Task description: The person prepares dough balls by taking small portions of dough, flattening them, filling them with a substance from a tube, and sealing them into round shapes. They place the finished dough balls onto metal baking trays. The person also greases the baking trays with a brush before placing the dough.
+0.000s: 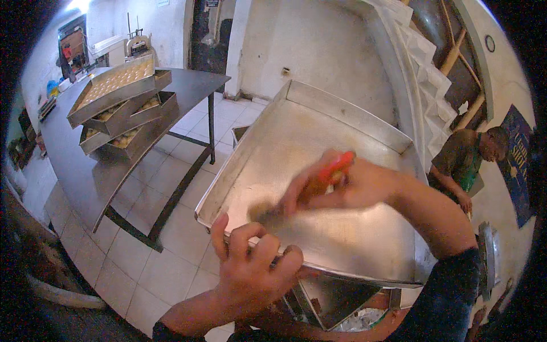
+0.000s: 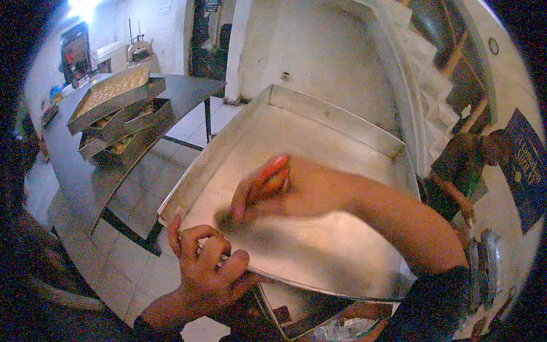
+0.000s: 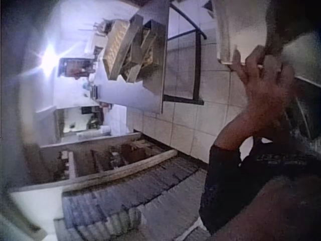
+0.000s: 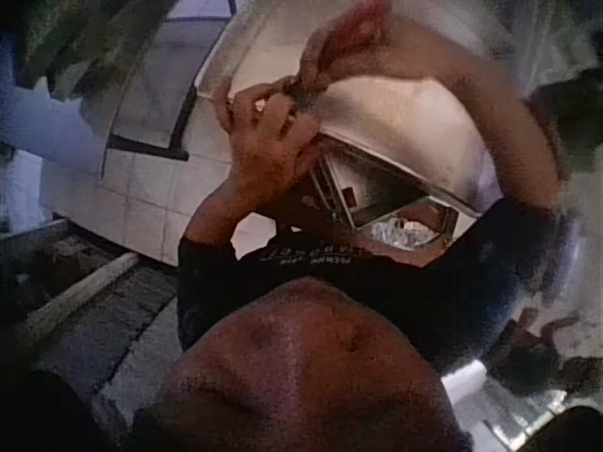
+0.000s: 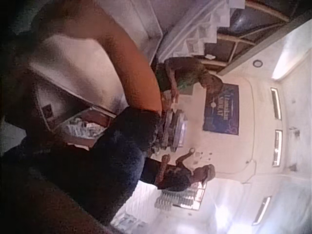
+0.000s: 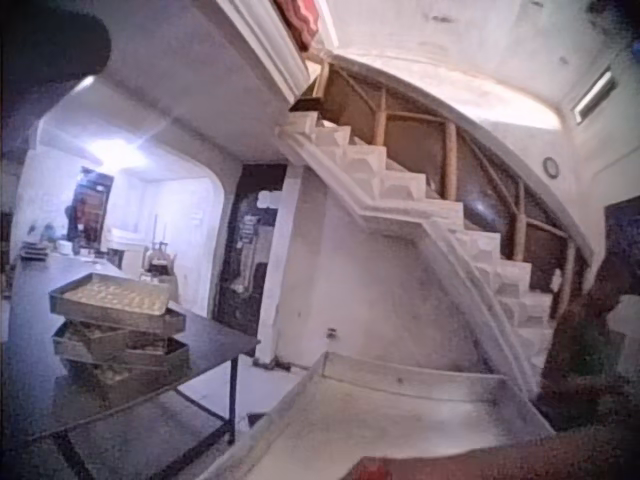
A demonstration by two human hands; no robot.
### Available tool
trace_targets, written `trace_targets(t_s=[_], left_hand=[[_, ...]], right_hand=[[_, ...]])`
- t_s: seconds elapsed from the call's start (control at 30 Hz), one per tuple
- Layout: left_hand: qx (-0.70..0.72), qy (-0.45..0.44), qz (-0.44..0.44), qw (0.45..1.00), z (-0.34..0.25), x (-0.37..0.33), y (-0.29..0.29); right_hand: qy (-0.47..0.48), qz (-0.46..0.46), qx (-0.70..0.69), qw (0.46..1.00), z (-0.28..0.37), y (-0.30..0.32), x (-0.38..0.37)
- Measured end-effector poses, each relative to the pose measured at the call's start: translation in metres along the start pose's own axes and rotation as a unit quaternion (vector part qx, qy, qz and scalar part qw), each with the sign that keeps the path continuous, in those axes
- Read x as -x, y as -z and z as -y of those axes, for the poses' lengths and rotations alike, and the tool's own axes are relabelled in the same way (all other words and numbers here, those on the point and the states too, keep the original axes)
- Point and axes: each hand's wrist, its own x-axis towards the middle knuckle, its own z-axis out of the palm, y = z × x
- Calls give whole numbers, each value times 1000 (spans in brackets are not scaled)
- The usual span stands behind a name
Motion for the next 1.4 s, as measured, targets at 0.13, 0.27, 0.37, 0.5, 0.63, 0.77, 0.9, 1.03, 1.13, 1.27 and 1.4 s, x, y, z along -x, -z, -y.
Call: trace_targets(t_s=[0.13, 0.27, 0.37, 0.5, 0.63, 0.77, 0.9, 1.03, 1.13, 1.27, 1.4], left_hand=[[6, -12, 7, 1000, -10, -8, -1], [-19, 8, 10, 1000, -18, -12, -4], [-67, 9, 13, 998, -19, -8, -8], [-95, 10, -29, 995, -1, -1, -9], [-124, 12, -32, 992, 9, 5, 4], [-91, 59, -215, 971, -31, -2, -10], [-201, 102, -186, 956, -97, 22, -4], [-349, 91, -90, 928, -141, 40, 3], [-387, 93, -41, 917, -162, 51, 14], [-409, 98, -37, 907, -177, 47, 11], [-410, 112, -11, 905, -187, 42, 9]], right_hand=[[-47, -106, 14, 993, 1, 6, 27], [23, -92, 14, 995, -4, -15, 59], [-3, -79, 16, 997, 16, -6, 108], [53, -421, 120, 898, 37, 56, 227], [96, -646, 198, 731, -1, 108, 375], [-106, -663, 243, 700, -131, 135, 481], [-160, -598, 230, 751, -252, 164, 496], [-282, -497, 254, 780, -327, 191, 473], [-332, -422, 299, 789, -341, 200, 444], [-397, -292, 274, 826, -404, 235, 459], [-425, -219, 266, 837, -355, 220, 434]])
